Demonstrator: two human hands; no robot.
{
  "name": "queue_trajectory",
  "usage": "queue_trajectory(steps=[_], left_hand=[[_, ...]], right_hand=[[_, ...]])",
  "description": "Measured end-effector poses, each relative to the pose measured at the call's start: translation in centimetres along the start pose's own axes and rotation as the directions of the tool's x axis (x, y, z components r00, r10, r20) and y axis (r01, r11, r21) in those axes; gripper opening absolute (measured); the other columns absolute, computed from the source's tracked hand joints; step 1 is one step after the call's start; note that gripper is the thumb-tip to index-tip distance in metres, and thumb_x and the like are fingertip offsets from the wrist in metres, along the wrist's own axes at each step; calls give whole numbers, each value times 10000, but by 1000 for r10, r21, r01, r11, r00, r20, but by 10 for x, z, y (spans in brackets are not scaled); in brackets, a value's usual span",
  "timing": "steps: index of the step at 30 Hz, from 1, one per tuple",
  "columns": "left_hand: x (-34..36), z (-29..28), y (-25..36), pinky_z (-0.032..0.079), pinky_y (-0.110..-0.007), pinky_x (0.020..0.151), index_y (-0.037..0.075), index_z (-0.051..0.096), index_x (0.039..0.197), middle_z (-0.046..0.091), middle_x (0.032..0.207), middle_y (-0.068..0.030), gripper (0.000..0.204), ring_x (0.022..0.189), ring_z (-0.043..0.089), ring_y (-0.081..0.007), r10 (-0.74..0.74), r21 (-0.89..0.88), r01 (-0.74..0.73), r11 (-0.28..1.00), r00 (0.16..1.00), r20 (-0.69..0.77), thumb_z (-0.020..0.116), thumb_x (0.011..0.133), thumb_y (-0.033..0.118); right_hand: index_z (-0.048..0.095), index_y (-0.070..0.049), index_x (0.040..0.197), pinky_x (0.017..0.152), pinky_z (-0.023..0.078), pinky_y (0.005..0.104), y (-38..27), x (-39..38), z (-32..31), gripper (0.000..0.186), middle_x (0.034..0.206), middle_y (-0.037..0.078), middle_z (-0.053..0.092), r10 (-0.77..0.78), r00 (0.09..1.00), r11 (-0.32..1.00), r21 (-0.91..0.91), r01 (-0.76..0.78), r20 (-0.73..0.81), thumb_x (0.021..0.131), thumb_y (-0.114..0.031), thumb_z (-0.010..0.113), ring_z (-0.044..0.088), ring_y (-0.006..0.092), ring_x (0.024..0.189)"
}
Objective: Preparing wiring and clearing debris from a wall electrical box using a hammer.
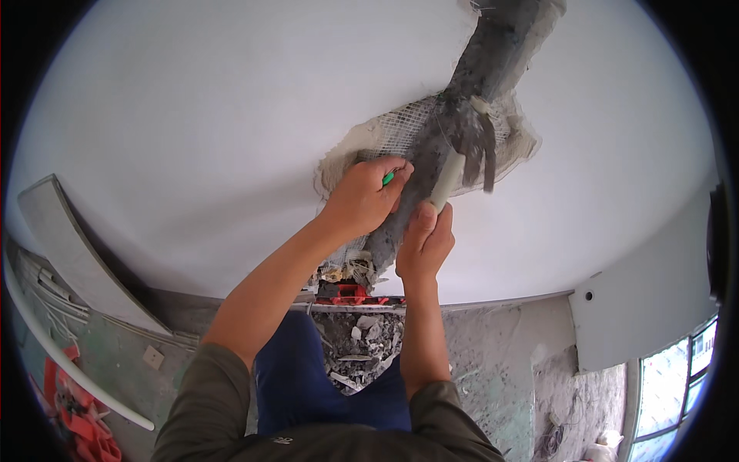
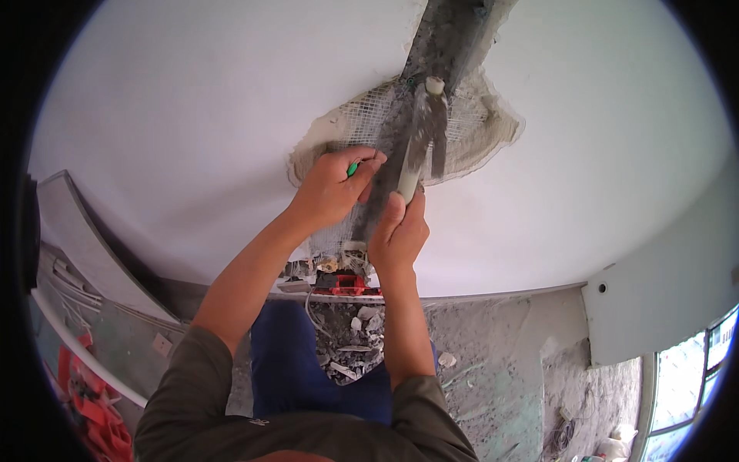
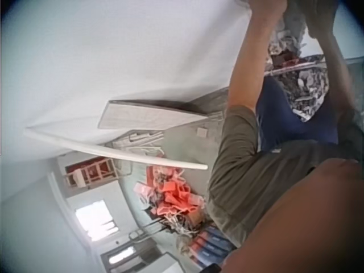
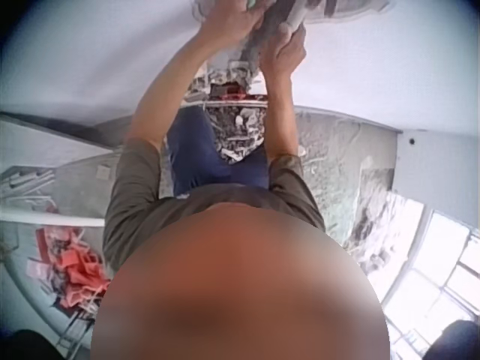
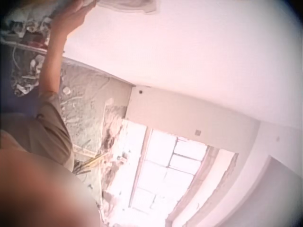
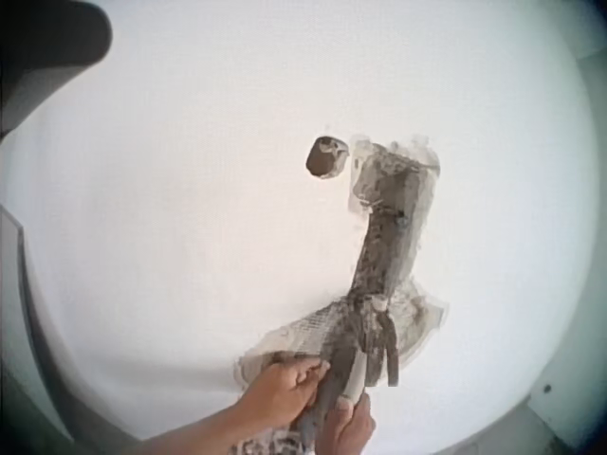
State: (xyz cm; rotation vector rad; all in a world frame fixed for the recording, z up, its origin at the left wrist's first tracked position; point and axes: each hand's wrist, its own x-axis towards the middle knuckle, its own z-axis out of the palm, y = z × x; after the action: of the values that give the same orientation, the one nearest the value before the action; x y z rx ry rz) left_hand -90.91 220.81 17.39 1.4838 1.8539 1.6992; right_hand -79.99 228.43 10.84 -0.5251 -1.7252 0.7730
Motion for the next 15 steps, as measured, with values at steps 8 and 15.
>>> queue_trajectory(steps=[8, 15], left_hand=[[-2, -3, 3, 415, -272, 536, 14, 626, 1125, 565, 583, -30, 279, 535, 497, -91, -34, 17, 33, 999, 998, 55, 525, 974, 226], [-2, 0, 0, 450, -336, 570, 46, 642, 1011, 596, 580, -73, 249, 530, 557, -182, -20, -2, 20, 1000, 1000, 18, 514, 974, 256]], right_hand=[[501, -42, 901, 461, 350, 257, 4, 11, 0, 365, 611, -2, 495, 7, 1000, 1000, -17, -7, 18, 1032, -369, 405, 461, 89, 510], [454, -22, 956, 445, 331, 217, -22, -7, -28, 198, 594, 7, 440, -33, 999, 830, 557, 27, 0, 1009, -211, 476, 398, 67, 480]])
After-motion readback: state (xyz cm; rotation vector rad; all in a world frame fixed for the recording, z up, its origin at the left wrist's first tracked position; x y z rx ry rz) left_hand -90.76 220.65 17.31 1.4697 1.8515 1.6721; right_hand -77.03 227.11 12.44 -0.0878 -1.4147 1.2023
